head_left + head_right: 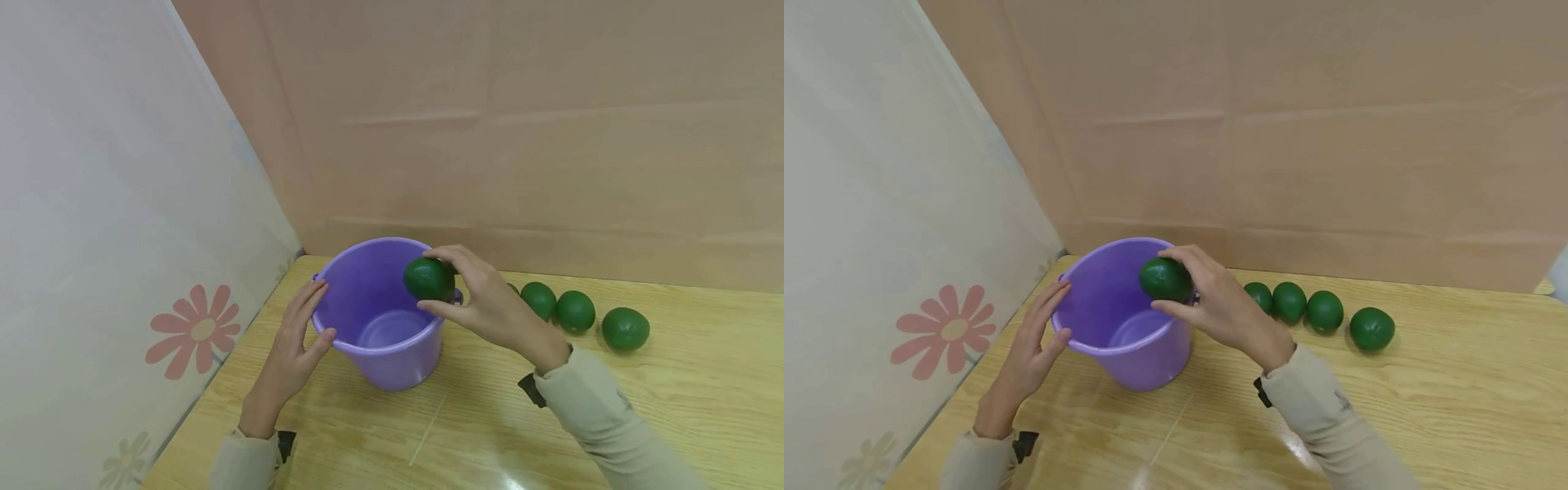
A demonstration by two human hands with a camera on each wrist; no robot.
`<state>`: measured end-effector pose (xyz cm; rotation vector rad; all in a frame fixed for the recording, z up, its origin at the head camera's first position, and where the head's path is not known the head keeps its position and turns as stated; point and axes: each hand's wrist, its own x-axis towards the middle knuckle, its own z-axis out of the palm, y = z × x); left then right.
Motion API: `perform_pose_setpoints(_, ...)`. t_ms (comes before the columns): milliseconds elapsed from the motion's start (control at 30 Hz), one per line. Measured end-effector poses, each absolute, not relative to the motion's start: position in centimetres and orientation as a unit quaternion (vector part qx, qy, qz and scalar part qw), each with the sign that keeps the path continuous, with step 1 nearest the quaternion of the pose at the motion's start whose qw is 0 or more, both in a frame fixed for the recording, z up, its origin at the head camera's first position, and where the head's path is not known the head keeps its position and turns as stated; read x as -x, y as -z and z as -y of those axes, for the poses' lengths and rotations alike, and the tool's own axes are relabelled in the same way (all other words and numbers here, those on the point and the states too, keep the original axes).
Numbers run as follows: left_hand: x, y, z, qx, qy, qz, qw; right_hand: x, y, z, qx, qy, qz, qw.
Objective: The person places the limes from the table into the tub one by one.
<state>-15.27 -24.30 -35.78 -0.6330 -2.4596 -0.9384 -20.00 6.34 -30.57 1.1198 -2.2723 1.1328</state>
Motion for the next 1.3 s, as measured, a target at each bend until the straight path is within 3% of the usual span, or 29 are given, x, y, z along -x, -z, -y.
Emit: perform_pose_setpoints(1300,15.2,35.6,24.1,0.228,0.332,0.889,0.220,21.1,30.3,-4.6,-0.387,-0.310,0.866,0.065)
